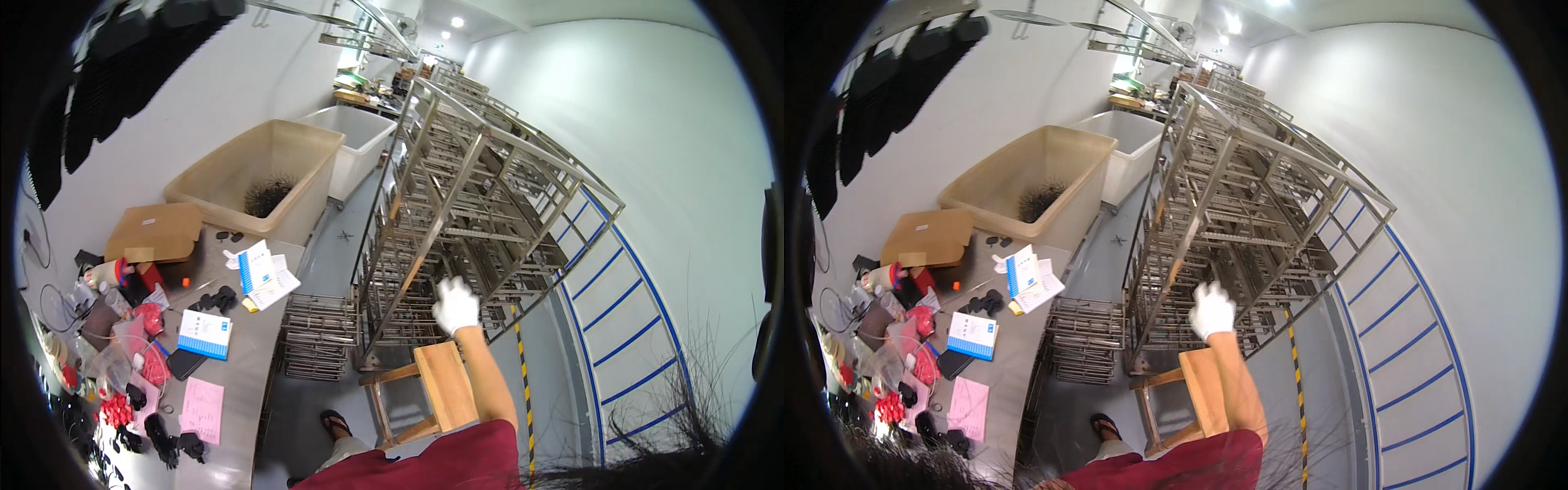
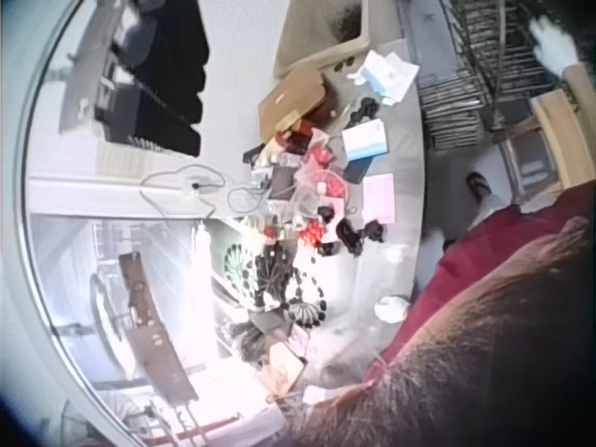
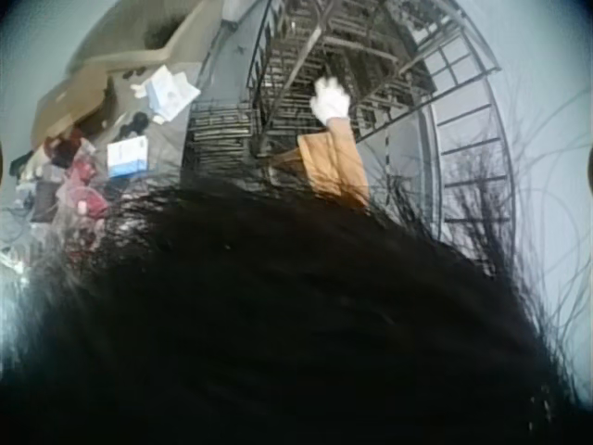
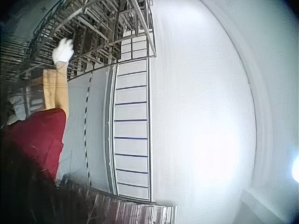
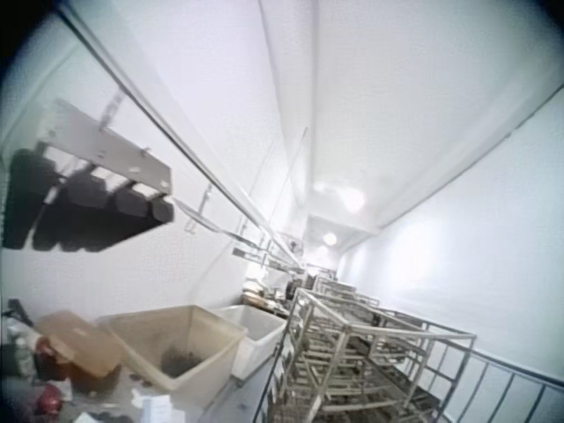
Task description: The person assembles hair extensions by inserting black hair bundles into a metal rack and securing them with a thin wire. A coworker works nearby with pink hair bundles. The person repeatedly handles the rack and hair bundles, adjusting and securing them throughout the clip.
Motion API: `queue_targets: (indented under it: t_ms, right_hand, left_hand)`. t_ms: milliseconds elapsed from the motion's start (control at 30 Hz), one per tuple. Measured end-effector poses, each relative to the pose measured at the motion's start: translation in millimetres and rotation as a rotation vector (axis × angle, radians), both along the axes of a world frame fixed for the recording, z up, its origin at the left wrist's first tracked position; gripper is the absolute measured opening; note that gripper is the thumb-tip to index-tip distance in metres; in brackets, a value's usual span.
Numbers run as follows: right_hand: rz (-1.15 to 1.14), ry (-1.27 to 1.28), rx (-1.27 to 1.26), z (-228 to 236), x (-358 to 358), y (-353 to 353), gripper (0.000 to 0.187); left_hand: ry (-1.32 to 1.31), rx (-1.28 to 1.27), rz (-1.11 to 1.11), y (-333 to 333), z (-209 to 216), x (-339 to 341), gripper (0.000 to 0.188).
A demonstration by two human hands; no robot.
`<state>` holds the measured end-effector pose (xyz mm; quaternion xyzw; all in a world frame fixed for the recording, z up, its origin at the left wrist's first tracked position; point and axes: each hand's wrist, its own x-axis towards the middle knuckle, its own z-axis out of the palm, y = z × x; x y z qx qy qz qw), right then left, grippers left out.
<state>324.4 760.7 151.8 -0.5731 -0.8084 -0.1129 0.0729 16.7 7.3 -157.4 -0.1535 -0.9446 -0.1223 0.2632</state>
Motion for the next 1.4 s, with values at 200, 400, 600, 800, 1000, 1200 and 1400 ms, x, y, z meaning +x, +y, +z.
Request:
queue_targets:
  t_ms: [200, 400, 600, 800, 1000, 1200, 1400]
  right_hand:
    - [0.004, 0.067, 0.479, 77.9, 42.0, 120.4, 0.068]
    - [0.027, -0.001, 0.497, 64.2, 83.2, 134.8, 0.031]
    - [-0.233, 0.231, 0.531, 74.2, 91.8, -1.2, 0.033]
    - [-0.456, 1.103, -0.223, 75.7, 106.2, -99.3, 0.06]
    - [-0.156, 0.841, 0.263, 70.0, 129.7, -124.6, 0.052]
    - [0.194, 0.13, 0.709, 72.7, 120.5, -40.4, 0.034]
    - [0.472, -0.046, 0.703, 40.7, 101.2, 65.7, 0.039]
  left_hand:
    - [0.009, 0.034, 0.119, 57.2, 13.8, -1.9, 0.025]
    - [-0.064, -0.085, 0.307, 82.8, 20.7, 4.1, 0.024]
    - [-0.108, -0.152, 0.423, 76.7, 8.3, 15.9, 0.024]
    - [-0.144, -0.128, 0.467, 46.4, -31.0, 27.4, 0.023]
    - [-0.126, -0.043, 0.31, 24.4, -39.7, 24.4, 0.022]
    - [-0.191, 0.023, 0.358, -1.5, -64.4, 28.6, 0.024]
    - [-0.379, 0.266, 0.61, 2.3, -95.7, 64.9, 0.032]
